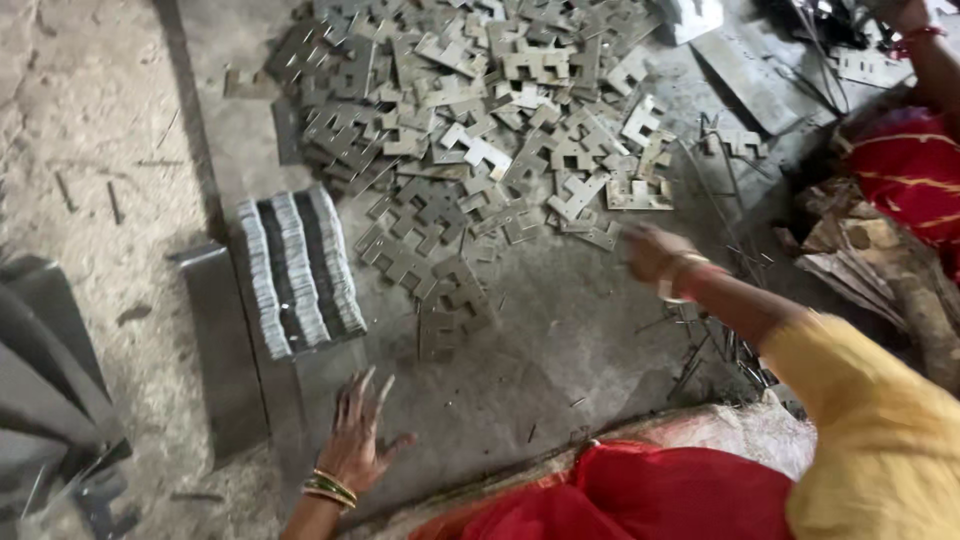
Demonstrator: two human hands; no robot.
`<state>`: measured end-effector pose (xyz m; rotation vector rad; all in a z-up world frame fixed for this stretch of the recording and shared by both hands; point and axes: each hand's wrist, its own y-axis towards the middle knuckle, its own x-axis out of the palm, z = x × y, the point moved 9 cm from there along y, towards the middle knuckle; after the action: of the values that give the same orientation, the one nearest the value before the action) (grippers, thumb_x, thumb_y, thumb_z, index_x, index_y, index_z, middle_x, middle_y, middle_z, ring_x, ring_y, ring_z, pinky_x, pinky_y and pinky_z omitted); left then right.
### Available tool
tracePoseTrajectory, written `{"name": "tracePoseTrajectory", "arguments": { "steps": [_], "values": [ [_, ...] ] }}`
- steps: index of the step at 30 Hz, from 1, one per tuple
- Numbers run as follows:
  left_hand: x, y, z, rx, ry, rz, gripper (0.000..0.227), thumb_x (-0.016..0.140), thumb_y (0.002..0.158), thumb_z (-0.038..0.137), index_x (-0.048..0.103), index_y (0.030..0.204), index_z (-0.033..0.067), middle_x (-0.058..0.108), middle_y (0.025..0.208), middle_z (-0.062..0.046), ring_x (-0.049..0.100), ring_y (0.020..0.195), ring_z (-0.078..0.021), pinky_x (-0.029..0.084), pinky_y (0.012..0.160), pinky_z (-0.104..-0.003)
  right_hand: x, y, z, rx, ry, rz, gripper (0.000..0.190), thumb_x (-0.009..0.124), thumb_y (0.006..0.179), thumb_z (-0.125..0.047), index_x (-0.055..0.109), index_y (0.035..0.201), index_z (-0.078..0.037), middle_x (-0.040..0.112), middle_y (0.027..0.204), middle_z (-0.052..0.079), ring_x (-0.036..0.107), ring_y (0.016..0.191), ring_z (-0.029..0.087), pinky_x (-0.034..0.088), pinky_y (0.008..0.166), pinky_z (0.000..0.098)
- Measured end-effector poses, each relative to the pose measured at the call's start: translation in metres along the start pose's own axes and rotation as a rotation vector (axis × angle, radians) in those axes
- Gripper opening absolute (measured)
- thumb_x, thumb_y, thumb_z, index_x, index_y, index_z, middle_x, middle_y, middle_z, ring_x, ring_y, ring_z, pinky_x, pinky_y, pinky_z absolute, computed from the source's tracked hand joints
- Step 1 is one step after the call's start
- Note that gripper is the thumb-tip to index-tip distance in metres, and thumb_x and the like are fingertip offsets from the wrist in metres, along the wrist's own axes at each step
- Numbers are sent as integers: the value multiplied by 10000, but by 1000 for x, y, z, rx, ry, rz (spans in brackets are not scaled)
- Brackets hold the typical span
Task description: The person sorts small metal brackets from a large pile on the floor, picking them up one by one and stacking them neatly on a metal tray. The person occasionally uses a metal rod to move the pile of brackets.
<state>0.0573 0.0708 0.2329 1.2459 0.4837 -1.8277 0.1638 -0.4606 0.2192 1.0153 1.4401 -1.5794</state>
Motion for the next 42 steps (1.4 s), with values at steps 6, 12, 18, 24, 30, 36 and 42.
{"name": "tracePoseTrajectory", "arguments": {
  "steps": [6,12,18,24,30,36,42],
  "values": [
    [32,2,2,103,147,-226,1037,636,765,726,226,1578,229,167,1632,-193,171,1478,-471,180,1151,-590,114,-118,218,701,303,199,591,754,866,-327,614,1367,-45,630,1347,257,591,1263,440,494,1066,493],
    [49,6,-3,243,113,-203,1022,619,779,733,221,1557,203,144,1632,-222,156,1487,-484,155,1135,-653,159,-167,239,890,340,289,461,622,875,-180,669,1330,-126,504,1509,205,465,1360,479,437,1082,580],
    [58,3,-14,230,121,-132,1015,610,773,756,243,1543,206,179,1572,-212,185,1432,-471,177,1123,-639,141,-162,245,924,270,242,512,697,838,-349,683,1309,-149,621,1350,211,558,1271,443,475,1032,559],
    [67,-1,-24,241,135,-85,999,572,796,767,240,1548,200,195,1560,-225,207,1424,-474,185,1126,-645,137,-189,233,923,598,535,478,674,952,-482,702,1306,-161,755,1113,228,689,1096,451,540,927,535],
    [85,-5,-37,253,156,-104,1026,581,761,789,249,1527,192,205,1571,-240,216,1435,-490,185,1138,-691,159,-159,232,922,805,589,596,695,921,-465,657,1355,-58,695,1212,262,660,1139,426,518,973,485],
    [85,-5,-37,291,157,14,1048,591,735,834,315,1517,193,286,1513,-242,276,1389,-459,234,1094,-656,141,-95,169,778,782,475,480,654,966,-383,666,1369,-122,720,1174,237,668,1133,417,528,948,491],
    [92,-14,-47,277,139,77,992,568,751,844,377,1504,227,353,1503,-209,340,1375,-444,278,1084,-647,43,-45,116,621,894,555,433,642,968,-305,682,1376,-165,753,1092,205,751,1009,335,561,885,430]
  ]
}}
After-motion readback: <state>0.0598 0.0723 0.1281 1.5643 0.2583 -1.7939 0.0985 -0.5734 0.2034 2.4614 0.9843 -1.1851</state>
